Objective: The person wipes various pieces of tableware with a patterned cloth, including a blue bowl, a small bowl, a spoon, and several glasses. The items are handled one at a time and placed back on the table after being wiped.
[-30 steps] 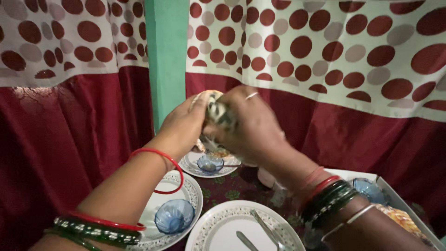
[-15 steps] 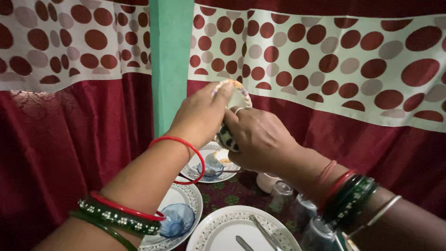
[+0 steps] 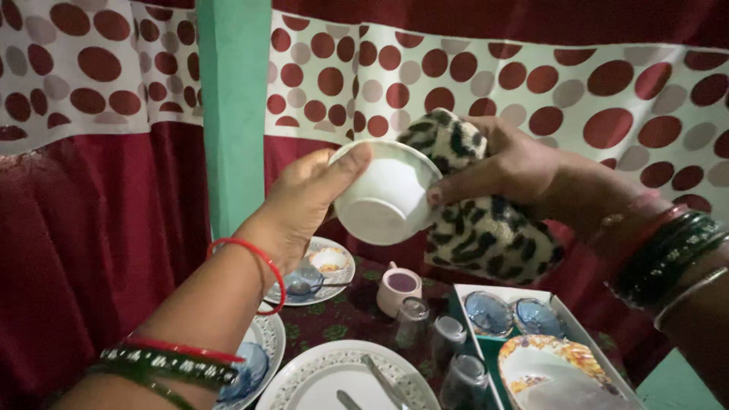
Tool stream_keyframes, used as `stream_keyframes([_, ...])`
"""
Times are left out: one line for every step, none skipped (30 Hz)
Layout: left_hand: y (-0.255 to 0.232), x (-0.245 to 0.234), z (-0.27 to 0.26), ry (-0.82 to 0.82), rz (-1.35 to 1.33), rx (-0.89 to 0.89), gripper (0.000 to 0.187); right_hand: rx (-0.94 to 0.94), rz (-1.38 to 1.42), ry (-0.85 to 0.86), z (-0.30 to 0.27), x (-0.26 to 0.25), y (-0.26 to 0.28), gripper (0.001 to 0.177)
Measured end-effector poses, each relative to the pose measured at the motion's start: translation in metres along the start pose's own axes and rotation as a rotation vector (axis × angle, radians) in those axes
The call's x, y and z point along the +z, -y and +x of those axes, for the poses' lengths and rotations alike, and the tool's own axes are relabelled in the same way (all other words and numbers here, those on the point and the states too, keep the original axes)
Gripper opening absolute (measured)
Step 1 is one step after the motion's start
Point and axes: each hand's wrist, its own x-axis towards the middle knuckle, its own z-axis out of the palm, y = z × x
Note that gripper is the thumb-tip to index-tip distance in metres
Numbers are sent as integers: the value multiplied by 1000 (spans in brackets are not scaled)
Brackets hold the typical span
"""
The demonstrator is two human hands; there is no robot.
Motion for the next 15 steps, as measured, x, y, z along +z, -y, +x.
stream_keyframes([0,2,2,-13,-40,0,58,-58,2,-10,-2,-4,0,58])
stream_keyframes([1,5,4,-27,-79,0,54,30,-84,-136,-3,-8,1,57])
stream_keyframes([2,8,6,-42,-120,-5,51,122,-167,-259,-4,-10,0,57])
stream_keyframes([3,12,8,-78,-118,-34,47,215,-249,-381,-5,-12,-1,56])
stream_keyframes([4,18,10,-116,-115,-64,44,139,-364,-455,-5,-12,-2,59])
stream_keyframes([5,24,12,-153,-112,-94,42,62,-478,-529,-6,-11,-3,61])
stream_keyframes([4,32,16,-161,-157,-109,37,-19,-590,-603,-6,-9,-4,64])
stream_keyframes([2,41,20,-169,-202,-125,34,8,-562,-593,-6,-5,-5,66])
stream_keyframes([0,49,22,-176,-247,-138,30,34,-535,-584,-7,-1,-7,68])
stream_keyframes([-2,56,23,-122,-302,-92,25,59,-508,-575,-7,3,-8,70])
stream_keyframes([-5,63,22,-68,-358,-48,23,-222,-627,-592,-10,8,-11,59])
stream_keyframes([-9,70,22,-13,-413,-3,25,-506,-739,-597,-13,14,-14,49])
stream_keyframes([-13,75,20,-10,-407,10,25,-796,-841,-586,-13,18,-17,42])
stream_keyframes([-16,80,18,-5,-402,23,24,-730,-795,-629,-13,21,-19,37])
stream_keyframes([-20,82,17,-3,-394,35,25,-663,-745,-670,-10,19,-19,34])
